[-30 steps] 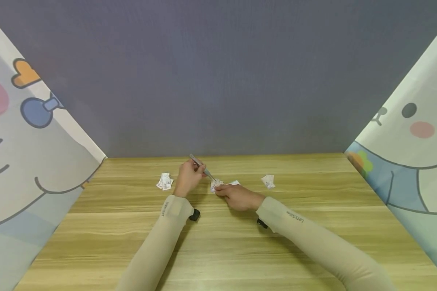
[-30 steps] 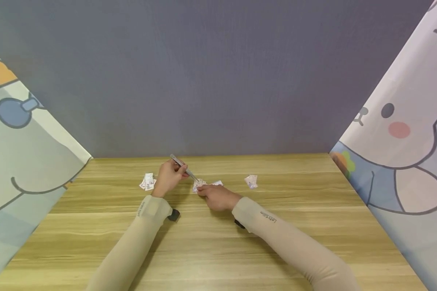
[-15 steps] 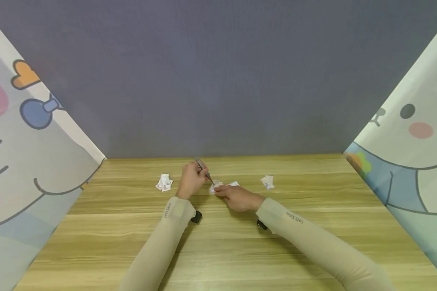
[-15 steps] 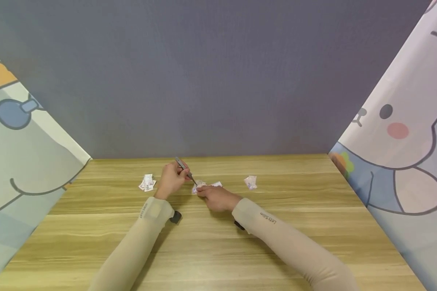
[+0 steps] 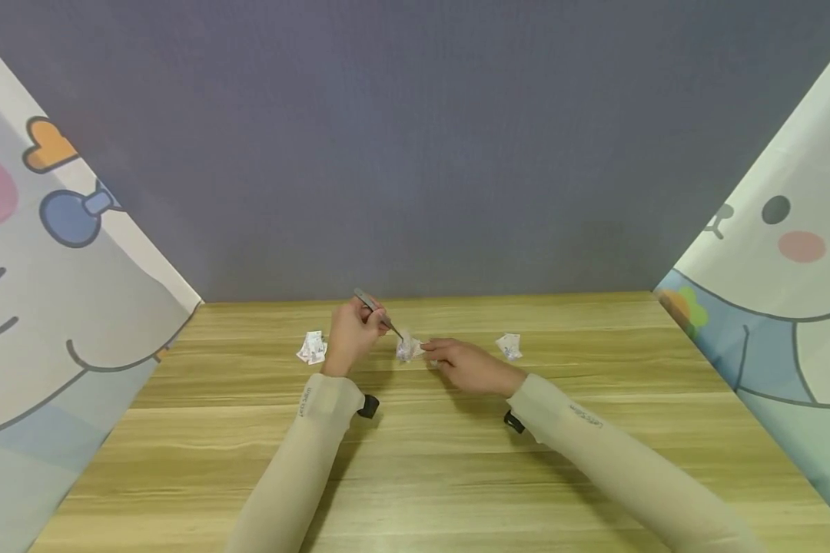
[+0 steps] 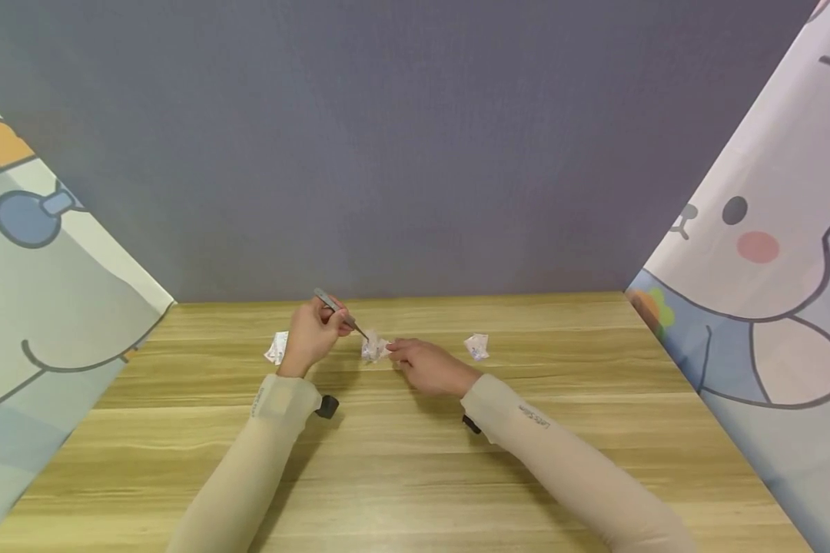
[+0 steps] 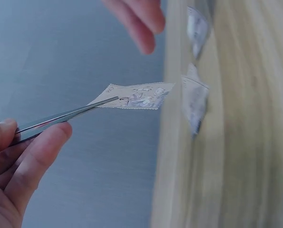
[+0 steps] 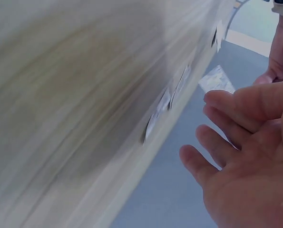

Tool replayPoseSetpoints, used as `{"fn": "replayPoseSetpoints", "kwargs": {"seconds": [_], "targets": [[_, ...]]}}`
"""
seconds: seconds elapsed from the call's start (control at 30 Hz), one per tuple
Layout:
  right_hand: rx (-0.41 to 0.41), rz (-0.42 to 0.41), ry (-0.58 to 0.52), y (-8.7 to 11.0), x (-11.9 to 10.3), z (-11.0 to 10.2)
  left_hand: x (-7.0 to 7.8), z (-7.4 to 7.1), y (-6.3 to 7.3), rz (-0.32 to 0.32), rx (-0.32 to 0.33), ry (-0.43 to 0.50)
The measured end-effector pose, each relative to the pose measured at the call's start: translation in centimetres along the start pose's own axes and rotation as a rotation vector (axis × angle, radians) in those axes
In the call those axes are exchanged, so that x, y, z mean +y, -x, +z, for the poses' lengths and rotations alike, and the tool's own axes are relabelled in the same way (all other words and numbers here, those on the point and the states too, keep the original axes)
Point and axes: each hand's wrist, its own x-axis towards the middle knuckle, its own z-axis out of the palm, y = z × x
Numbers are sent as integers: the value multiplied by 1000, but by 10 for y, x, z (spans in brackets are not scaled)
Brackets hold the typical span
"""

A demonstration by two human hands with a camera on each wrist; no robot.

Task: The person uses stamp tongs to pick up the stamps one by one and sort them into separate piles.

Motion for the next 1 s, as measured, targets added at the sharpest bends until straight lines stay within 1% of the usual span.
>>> {"fn": "replayPoseSetpoints", "kwargs": {"seconds": [0.1,0.2,0.4,0.5,0.6,0.67,0.83,1.0], "targets": [[5,39,-20,8,6,-5,3,2,-2,26,7,46],[9,57,-28,16,12,-10,7,7,-4,47,24,55],[41,107,-22,32,21,-22,15,23,-7,108,38,60],[49,137,-42,37,22,-26,18,32,-9,124,49,71],[58,142,-45,42,23,-28,22,41,-11,131,52,71],[61,132,-17,46,25,-29,25,48,-13,136,41,60],[65,110,57,58,30,-29,32,67,-18,153,-13,23],[108,130,77,70,35,-31,37,87,-21,183,-48,-6]]}}
